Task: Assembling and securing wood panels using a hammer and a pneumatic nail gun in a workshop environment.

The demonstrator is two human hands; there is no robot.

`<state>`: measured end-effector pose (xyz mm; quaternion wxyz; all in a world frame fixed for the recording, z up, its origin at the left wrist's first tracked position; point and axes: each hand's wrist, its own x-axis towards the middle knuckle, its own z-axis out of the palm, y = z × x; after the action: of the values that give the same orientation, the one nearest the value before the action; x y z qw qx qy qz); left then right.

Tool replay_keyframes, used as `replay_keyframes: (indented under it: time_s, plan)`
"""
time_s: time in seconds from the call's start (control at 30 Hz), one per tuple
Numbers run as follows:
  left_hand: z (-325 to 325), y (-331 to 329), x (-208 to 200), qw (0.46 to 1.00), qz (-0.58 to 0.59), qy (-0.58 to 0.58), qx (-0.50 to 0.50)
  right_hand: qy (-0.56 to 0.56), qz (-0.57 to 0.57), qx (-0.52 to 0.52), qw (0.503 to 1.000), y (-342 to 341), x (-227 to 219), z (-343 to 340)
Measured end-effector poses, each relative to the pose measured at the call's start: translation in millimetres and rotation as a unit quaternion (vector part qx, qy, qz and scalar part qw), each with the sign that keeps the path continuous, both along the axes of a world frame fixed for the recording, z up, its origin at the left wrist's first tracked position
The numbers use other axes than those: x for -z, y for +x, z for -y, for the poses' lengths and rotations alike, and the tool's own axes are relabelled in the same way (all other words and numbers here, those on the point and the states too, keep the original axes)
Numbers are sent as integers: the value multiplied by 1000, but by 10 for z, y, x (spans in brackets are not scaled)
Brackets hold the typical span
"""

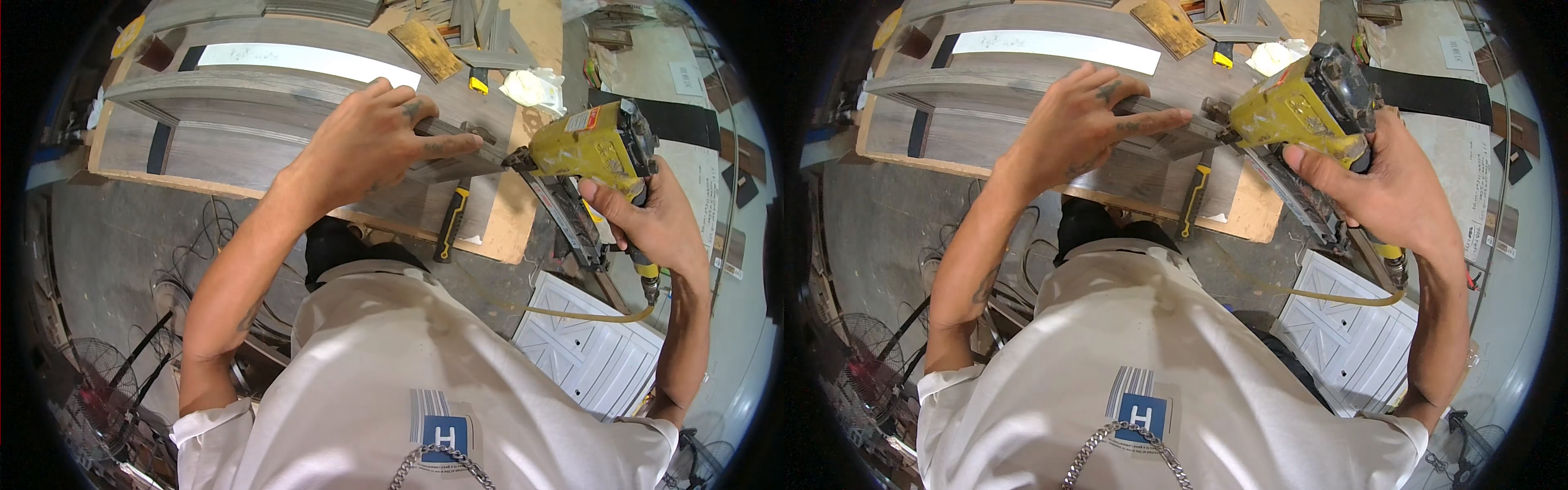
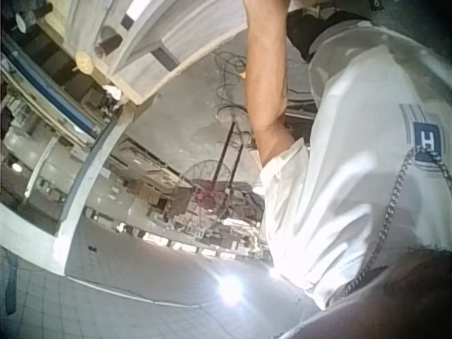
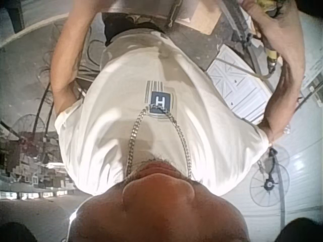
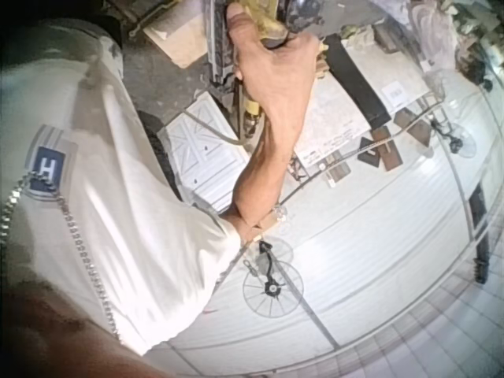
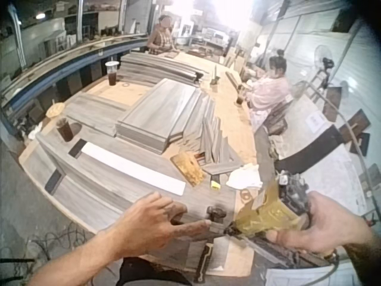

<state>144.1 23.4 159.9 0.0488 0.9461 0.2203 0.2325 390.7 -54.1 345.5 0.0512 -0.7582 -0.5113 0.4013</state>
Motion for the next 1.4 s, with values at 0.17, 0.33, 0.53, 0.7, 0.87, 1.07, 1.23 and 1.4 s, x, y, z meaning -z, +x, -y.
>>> replay_keyframes:
  time_s: [0.17, 0.33, 0.53, 0.7, 0.87, 1.07, 1.23, 1.4]
  plan:
    - [-47, -5, -56, 1000, -15, 9, 6, 68, 46, -88, 993, -114, -81, 23]
    - [-158, -244, 4, 999, 0, 42, 15, 78, 28, -124, 989, -221, -151, -43]
    - [-597, -1923, -187, 978, -3, -22, -207, 177, -51, 70, 980, -268, -305, 272]
    - [-919, -3054, -79, 926, 154, -167, -303, 144, -163, 49, 975, -1044, -479, -98]
    - [-1064, -3136, 151, 881, 323, -198, -284, 122, -181, -44, 975, -2265, -406, -888]
    - [-1164, -3060, 785, 668, 596, -399, -200, 147, -174, -109, 968, -3486, -251, -1627]
    - [-1079, -2948, 991, 636, 664, -342, -196, 77, -124, -165, 976, -3936, -117, -2068]
    - [-1071, -2975, 1106, 643, 660, -343, -182, 28, -90, -193, 977, -4185, -55, -2288]
